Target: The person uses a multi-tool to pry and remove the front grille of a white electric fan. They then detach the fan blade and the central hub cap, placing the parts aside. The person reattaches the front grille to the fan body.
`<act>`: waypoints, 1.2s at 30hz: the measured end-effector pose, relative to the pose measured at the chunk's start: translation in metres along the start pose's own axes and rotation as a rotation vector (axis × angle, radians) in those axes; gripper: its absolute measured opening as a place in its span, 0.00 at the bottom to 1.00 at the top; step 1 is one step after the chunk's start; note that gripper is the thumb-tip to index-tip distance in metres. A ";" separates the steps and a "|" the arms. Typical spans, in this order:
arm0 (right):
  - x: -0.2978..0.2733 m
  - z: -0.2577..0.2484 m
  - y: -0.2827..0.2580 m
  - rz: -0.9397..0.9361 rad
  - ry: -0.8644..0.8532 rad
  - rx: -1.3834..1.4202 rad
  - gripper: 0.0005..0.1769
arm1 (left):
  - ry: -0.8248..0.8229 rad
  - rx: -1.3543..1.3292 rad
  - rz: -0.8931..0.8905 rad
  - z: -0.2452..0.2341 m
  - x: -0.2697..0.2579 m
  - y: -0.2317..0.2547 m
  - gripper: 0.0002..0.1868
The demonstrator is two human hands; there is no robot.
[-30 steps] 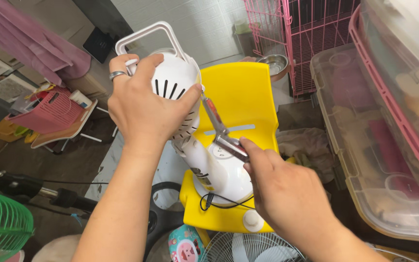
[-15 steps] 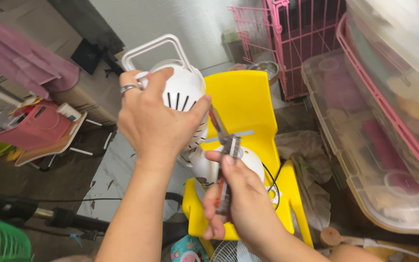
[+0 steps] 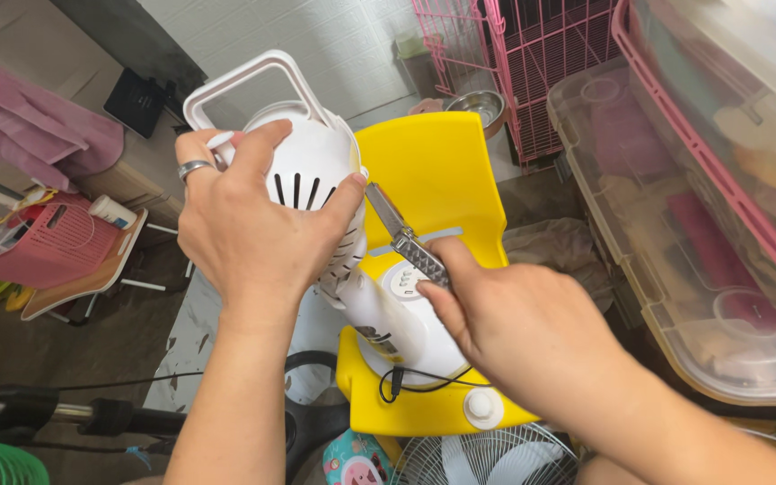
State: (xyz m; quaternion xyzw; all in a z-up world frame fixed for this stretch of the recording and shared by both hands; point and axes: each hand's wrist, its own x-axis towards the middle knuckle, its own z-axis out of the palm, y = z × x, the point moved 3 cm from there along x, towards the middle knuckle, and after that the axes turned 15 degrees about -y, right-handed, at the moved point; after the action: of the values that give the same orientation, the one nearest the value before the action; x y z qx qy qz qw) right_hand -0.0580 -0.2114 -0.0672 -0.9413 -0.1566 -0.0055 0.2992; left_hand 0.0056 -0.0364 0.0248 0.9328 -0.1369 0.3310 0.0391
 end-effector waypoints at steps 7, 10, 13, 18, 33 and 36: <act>0.000 -0.010 0.007 0.002 -0.223 -0.420 0.16 | 0.003 0.006 0.000 0.001 0.001 0.000 0.31; 0.000 -0.011 0.007 -0.013 -0.281 -0.580 0.21 | 0.011 0.021 0.012 0.000 0.000 0.000 0.31; 0.000 -0.013 0.006 -0.022 -0.324 -0.717 0.36 | 0.004 0.007 0.006 0.000 0.000 0.002 0.31; -0.001 -0.023 0.001 -0.041 -0.248 -0.680 0.35 | -0.046 0.018 -0.021 -0.002 0.001 0.000 0.33; 0.007 0.050 0.041 0.067 0.005 0.521 0.16 | -0.018 0.013 -0.014 -0.001 0.003 0.000 0.33; 0.018 0.074 0.047 0.177 -0.117 1.384 0.15 | 0.002 0.036 0.002 -0.001 0.003 0.001 0.33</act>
State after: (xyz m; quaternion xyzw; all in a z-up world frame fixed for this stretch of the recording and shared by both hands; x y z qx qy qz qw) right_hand -0.0327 -0.2007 -0.1522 -0.5422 -0.0628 0.1706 0.8203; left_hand 0.0069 -0.0378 0.0273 0.9329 -0.1316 0.3344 0.0221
